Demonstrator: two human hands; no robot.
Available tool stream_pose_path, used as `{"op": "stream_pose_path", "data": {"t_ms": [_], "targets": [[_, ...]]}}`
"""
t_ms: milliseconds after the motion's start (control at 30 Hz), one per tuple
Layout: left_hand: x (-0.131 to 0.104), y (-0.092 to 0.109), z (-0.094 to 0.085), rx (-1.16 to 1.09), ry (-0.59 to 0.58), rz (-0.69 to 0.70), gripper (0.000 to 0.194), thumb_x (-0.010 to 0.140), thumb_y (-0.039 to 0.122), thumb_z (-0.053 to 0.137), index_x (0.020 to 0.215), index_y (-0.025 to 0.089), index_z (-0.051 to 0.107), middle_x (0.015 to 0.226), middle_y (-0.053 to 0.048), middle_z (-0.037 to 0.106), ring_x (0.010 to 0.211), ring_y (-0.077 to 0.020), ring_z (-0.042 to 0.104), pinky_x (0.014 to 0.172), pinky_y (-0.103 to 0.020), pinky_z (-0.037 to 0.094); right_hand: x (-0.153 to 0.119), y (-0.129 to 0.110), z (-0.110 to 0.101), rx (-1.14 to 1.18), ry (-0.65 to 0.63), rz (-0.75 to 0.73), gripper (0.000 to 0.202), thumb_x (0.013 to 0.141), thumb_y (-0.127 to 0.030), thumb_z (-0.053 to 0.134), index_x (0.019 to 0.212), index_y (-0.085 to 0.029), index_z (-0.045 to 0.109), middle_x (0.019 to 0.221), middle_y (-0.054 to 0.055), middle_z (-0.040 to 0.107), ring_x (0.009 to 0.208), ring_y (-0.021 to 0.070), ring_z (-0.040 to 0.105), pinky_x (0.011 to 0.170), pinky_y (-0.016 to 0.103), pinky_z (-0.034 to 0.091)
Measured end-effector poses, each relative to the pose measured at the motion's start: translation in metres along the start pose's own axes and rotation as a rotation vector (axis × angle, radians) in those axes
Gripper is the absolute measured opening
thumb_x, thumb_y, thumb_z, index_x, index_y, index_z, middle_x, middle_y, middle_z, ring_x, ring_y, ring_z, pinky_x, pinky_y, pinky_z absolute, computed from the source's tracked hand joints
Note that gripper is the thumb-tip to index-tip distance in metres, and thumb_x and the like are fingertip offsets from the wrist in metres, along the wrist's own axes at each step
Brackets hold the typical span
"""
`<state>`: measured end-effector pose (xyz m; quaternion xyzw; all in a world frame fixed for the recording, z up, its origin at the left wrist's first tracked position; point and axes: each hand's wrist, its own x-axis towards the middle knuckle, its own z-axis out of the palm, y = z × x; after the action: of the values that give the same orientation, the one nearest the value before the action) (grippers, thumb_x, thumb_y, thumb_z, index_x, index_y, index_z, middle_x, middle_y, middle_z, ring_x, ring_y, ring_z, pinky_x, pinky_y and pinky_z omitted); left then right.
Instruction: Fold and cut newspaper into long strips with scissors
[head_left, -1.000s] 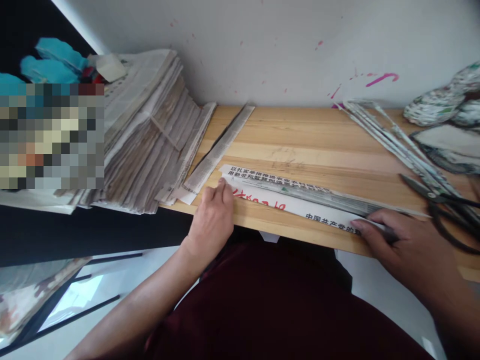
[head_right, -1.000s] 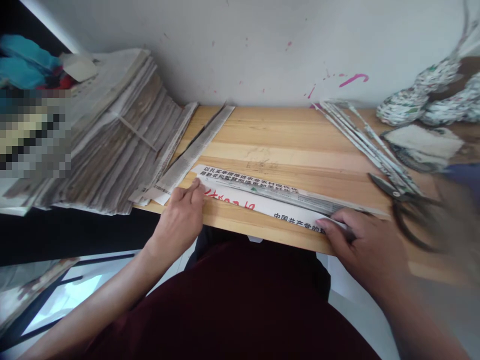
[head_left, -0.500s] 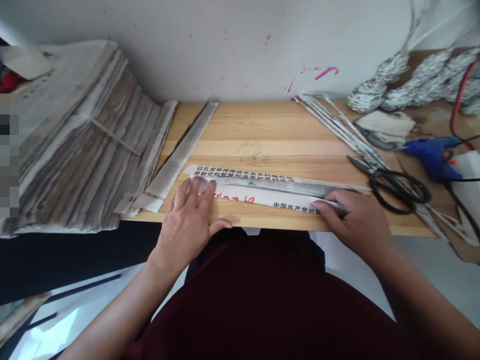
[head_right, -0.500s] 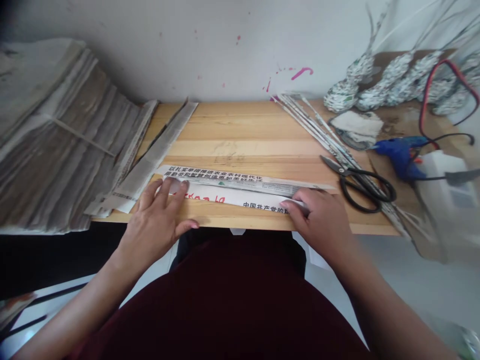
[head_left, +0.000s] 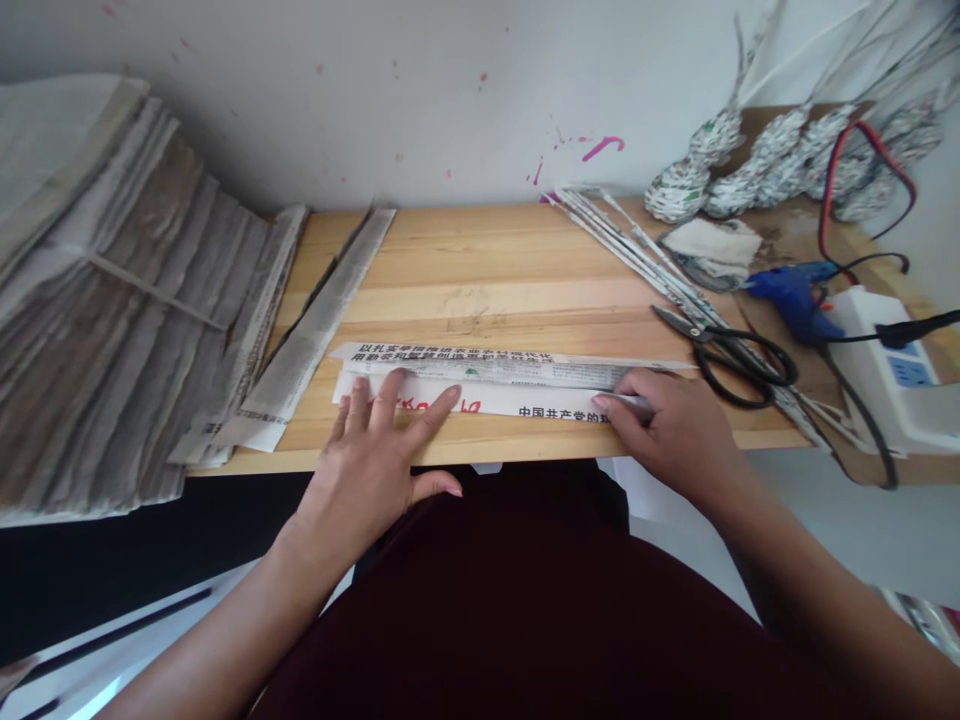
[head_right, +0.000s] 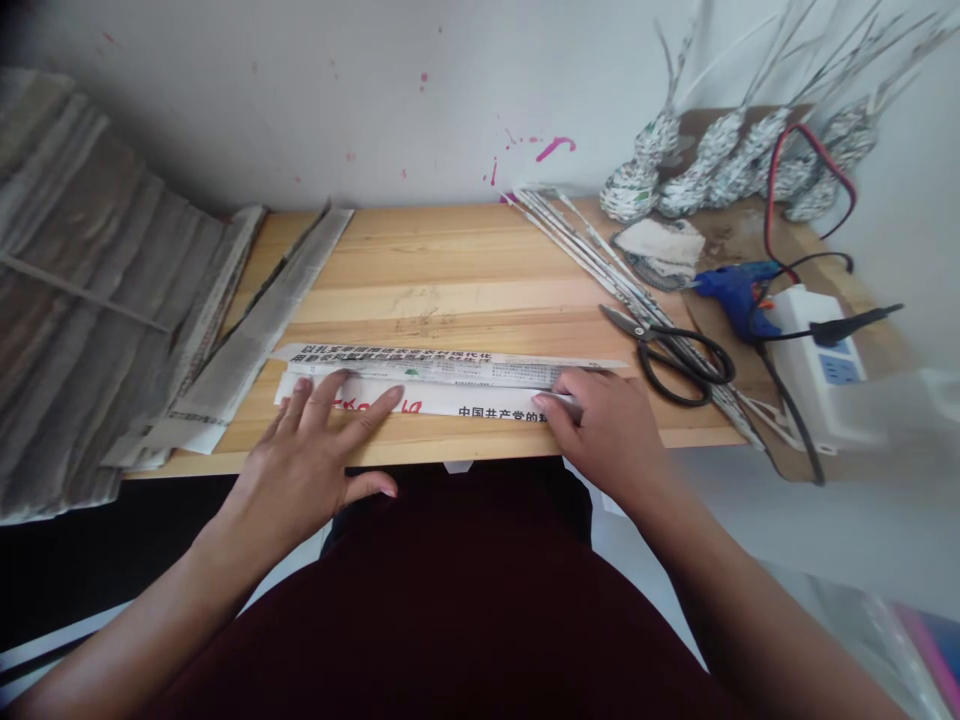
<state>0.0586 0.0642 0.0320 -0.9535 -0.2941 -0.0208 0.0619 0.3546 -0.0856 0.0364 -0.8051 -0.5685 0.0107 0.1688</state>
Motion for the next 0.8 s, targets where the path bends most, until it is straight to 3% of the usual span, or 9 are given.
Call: {"op": "stream_pose_path", "data": {"t_ms": [433,533,633,800], "targets": [[-0.002,0.007,-0.005,0.044,-0.012,-0.024,0.092,0.080,0.074,0.056,0.160,0.035,0.030,0.144,-0.021,0.050,0.145,-0.0522,0.034,0.111,-0.066,0.040,-0.002,0.000,-0.002,-0.004,0.012,0.036,0.027,0.092,-0.044,0.059,0.076,-0.022,0.060,0.075,0.007,0.070,0.075,0.0259,0.063,0.072,0.038,0.039],[-0.002,0.007,-0.004,0.030,0.022,0.000,0.089,0.083,0.073,0.053,0.159,0.031,0.035,0.145,-0.023,0.049,0.146,-0.0485,0.035,0.115,-0.067,0.035,-0.006,0.002,-0.005,-0.017,0.014,0.074,0.027,0.092,-0.045,0.061,0.076,-0.022,0.062,0.077,0.007,0.071,0.078,0.0266,0.063,0.072,0.038,0.039],[0.000,0.006,0.001,-0.036,0.070,0.025,0.083,0.087,0.070,0.052,0.157,0.026,0.039,0.148,-0.023,0.046,0.144,-0.0441,0.040,0.113,-0.060,0.042,-0.011,0.005,-0.008,-0.007,0.012,0.109,0.026,0.091,-0.044,0.063,0.079,-0.022,0.063,0.078,0.007,0.071,0.078,0.0261,0.062,0.072,0.037,0.038],[0.003,0.004,0.010,-0.109,0.115,0.172,0.095,0.091,0.069,0.048,0.163,0.015,0.018,0.153,-0.020,0.049,0.139,-0.0405,0.046,0.117,-0.057,0.038,-0.019,0.008,-0.010,0.068,0.039,0.077,0.021,0.093,-0.038,0.066,0.081,-0.021,0.064,0.079,0.004,0.069,0.077,0.0223,0.060,0.073,0.035,0.037]]}}
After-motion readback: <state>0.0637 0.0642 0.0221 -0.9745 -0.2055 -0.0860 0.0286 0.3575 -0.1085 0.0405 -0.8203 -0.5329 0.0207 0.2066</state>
